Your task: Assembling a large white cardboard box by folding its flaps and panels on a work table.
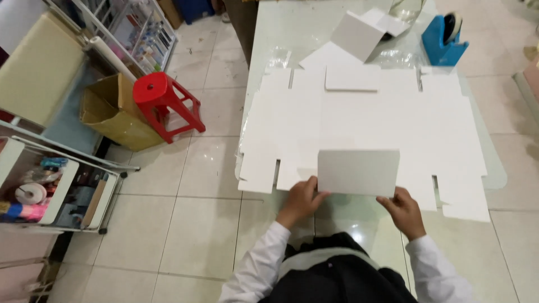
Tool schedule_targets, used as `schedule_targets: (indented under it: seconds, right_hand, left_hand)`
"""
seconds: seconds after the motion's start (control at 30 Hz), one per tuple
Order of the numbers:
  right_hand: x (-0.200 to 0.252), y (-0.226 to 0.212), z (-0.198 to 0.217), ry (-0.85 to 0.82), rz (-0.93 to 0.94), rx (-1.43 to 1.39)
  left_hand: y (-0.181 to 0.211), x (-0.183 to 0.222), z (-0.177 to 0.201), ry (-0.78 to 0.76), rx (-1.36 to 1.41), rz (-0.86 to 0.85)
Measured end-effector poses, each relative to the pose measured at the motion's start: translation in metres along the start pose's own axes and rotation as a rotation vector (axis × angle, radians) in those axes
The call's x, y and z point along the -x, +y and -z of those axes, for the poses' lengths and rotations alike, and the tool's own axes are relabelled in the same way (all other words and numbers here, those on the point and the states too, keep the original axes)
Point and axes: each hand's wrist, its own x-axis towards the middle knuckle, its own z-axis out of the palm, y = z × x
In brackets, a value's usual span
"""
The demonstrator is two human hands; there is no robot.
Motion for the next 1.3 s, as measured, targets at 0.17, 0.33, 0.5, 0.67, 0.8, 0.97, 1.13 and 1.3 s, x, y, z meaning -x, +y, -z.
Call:
schedule_targets:
  seconds: [0.17, 0.33, 0.5, 0.67, 0.8, 0.97, 1.13, 1.3]
  right_hand:
    - [0.004, -0.046, 0.004, -0.036, -0.041, -0.117]
    - [0.009, -0.099, -0.005, -0.016, -0.161, -0.276]
    - [0.01, -0.121, -0.009, 0.01, -0.246, -0.315]
    - [0.008, -0.127, -0.001, -0.088, -0.368, -0.218]
    - [0.009, -0.129, 0.007, -0.137, -0.378, -0.139]
    - [0.013, -0.119, 0.004, -0.139, -0.352, -0.073]
    - [0.013, -0.068, -0.005, -0.119, -0.288, 0.016]
    - [0.013, -0.145, 0.002, -0.183, -0.274, -0.081]
  left_hand:
    - [0.032, -0.013, 0.015, 0.061, 0.478, 0.22]
    - [0.033, -0.017, 0.004, 0.031, 0.765, 0.41]
    - [0.037, -0.023, 0.004, 0.011, 0.841, 0.496]
    - [0.04, -0.017, 0.008, -0.045, 0.77, 0.583]
    - [0.041, -0.019, 0.01, -0.064, 0.669, 0.605]
    - [0.028, -0.018, 0.017, -0.192, 0.79, 0.612]
    - [0.059, -0.021, 0.044, -0.196, 0.676, 0.662]
    - [0.058, -0.02, 0.04, -0.225, 0.555, 0.667]
